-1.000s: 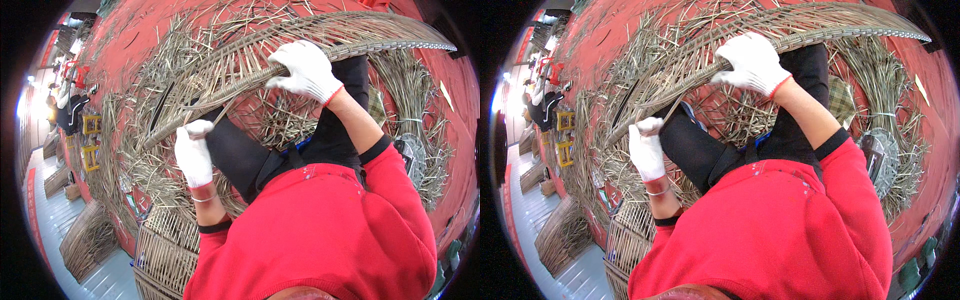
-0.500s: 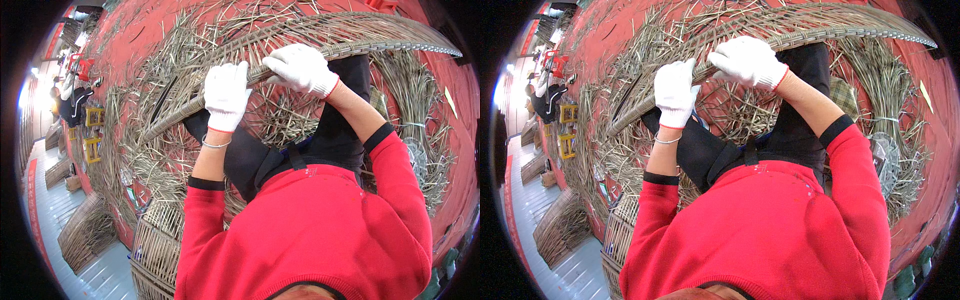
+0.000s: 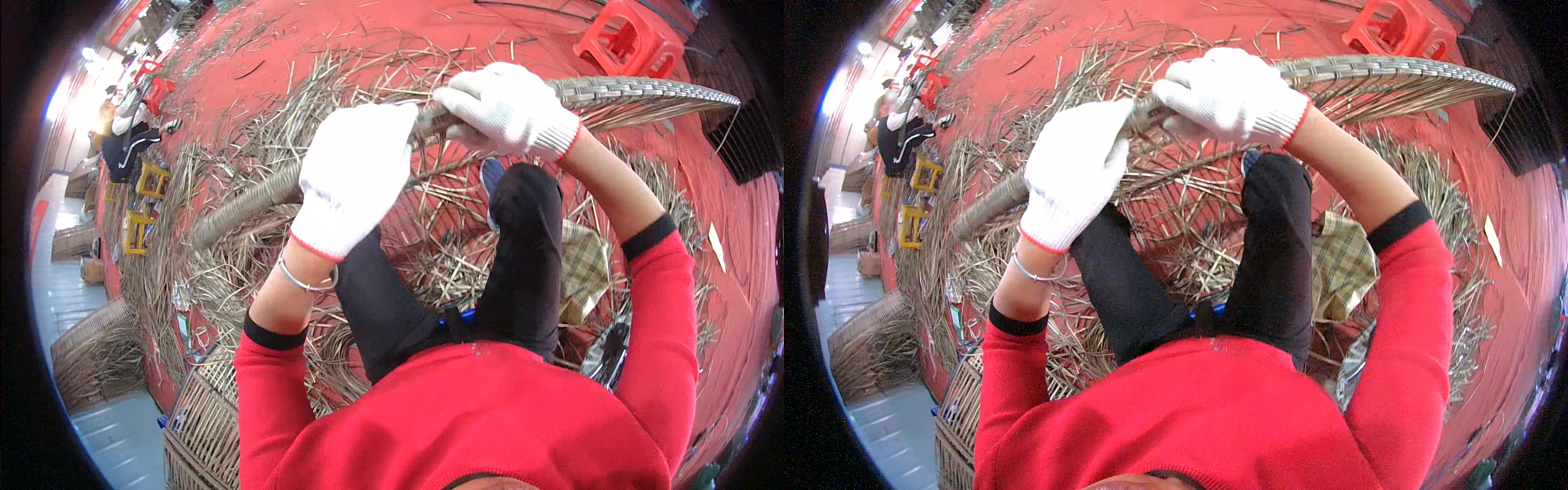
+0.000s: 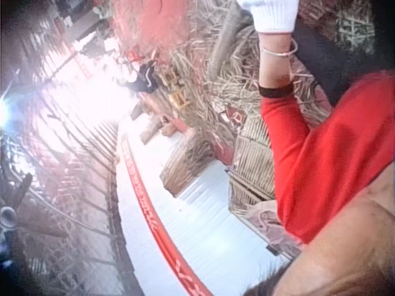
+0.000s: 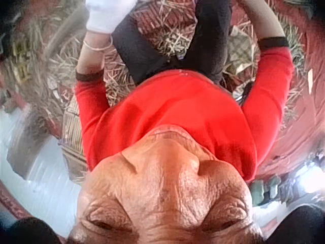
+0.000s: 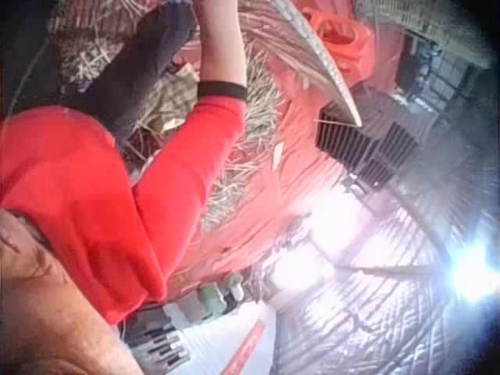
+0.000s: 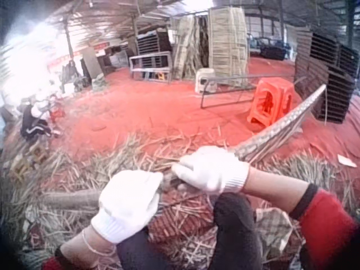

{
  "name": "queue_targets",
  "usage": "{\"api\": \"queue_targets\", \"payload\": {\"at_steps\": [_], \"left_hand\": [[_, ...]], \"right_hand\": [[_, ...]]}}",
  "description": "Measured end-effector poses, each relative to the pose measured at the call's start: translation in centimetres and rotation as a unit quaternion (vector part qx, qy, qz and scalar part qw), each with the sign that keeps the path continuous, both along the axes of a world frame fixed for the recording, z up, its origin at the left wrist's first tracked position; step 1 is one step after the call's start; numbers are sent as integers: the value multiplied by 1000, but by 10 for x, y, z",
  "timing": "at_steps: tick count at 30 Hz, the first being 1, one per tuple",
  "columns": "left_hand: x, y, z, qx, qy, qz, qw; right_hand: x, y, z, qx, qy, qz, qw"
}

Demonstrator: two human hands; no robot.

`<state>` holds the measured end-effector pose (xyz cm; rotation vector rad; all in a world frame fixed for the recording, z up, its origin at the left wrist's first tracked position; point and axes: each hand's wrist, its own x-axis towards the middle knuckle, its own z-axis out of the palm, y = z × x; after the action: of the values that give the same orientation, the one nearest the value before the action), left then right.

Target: The person weaves thin dried plant strips into a large circular basket frame. They repeatedly thread and pull the strips through the existing weave, tightening the structure by hand.

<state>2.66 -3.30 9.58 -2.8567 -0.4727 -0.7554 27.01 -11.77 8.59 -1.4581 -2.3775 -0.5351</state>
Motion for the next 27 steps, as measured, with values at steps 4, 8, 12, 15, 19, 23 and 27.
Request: {"api": "queue_targets", "payload": {"at_steps": [4, 8, 12, 15, 19, 23, 27], "left_hand": [[19, 53, -2, 107, -149, -54, 981], [25, 84, -9, 81, -92, -49, 991], [29, 87, -13, 155, -92, -70, 981], [32, 85, -14, 199, -106, -63, 972], [32, 84, -12, 158, -68, -55, 984], [31, 82, -11, 160, -71, -48, 983], [31, 79, -9, 77, -49, 9, 996]], "right_hand": [[10, 53, 10, 24, -39, -52, 998], [11, 67, 19, 25, -80, -69, 994], [2, 70, 19, -26, -75, -130, 988], [0, 71, 17, -23, -64, -141, 988], [4, 71, 15, -6, -75, -121, 990], [6, 70, 14, 28, -72, -91, 993], [21, 59, 15, 16, -4, -32, 999]]}}
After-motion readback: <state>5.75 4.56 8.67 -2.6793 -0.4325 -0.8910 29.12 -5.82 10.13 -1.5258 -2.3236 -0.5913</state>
